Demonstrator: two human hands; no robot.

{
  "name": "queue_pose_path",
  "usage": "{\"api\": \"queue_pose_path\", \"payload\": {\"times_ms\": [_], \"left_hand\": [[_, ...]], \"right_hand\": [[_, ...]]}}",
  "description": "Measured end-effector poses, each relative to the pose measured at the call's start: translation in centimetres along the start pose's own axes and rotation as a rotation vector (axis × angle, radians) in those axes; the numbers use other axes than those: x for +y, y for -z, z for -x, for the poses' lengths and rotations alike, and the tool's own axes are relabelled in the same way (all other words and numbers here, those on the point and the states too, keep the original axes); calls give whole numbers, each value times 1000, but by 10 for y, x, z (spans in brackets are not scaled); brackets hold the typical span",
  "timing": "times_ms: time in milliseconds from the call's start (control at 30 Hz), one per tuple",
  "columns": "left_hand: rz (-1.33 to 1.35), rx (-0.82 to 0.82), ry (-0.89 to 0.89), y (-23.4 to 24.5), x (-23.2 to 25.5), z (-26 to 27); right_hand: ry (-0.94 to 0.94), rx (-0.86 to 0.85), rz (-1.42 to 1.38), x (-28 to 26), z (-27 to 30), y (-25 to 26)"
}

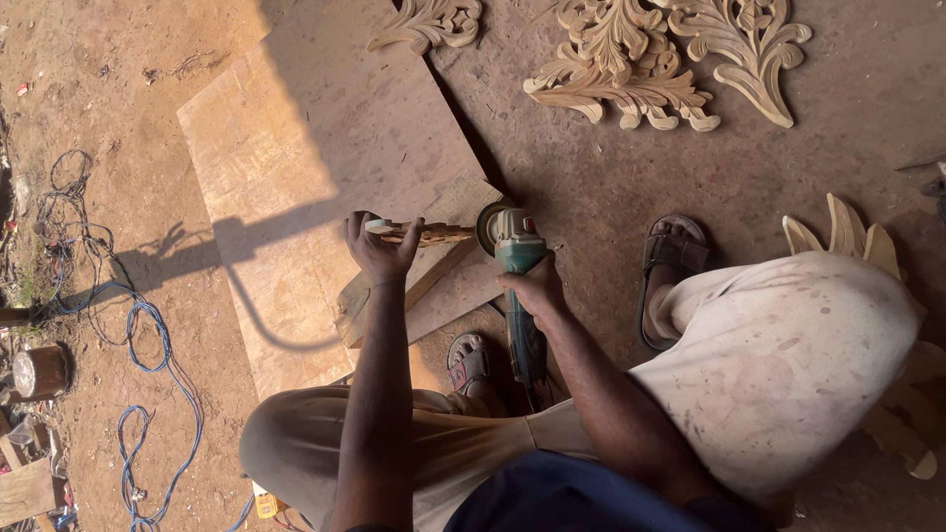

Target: The person uses an angle grinder to carve and smooth the edges of a decorative wooden piece. They hold the wood with one hand and guide the tool along the contours, occasionally repositioning the piece to access different areas.

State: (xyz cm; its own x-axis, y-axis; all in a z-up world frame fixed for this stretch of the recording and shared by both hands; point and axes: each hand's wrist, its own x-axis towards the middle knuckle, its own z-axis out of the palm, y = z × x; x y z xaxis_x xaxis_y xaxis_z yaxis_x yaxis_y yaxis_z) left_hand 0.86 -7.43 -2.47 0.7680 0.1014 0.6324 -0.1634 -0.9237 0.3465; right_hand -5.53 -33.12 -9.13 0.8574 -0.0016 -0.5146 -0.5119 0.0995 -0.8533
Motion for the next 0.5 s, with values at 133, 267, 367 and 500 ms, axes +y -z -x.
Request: {"api": "queue_pose_path", "payload": {"times_ms": [133, 267, 367, 500], "left_hand": [[13, 25, -10, -2, -1, 1], [29, 20, 12, -4, -4, 4], [20, 22, -29, -4, -6, 4], [29, 27, -34, -5, -6, 3]], "right_hand": [[-4, 19, 76, 9, -5, -6], [14, 10, 113, 9, -6, -10], [28, 18, 172, 5, -7, -15], [71, 2, 138, 2, -6, -19]]}}
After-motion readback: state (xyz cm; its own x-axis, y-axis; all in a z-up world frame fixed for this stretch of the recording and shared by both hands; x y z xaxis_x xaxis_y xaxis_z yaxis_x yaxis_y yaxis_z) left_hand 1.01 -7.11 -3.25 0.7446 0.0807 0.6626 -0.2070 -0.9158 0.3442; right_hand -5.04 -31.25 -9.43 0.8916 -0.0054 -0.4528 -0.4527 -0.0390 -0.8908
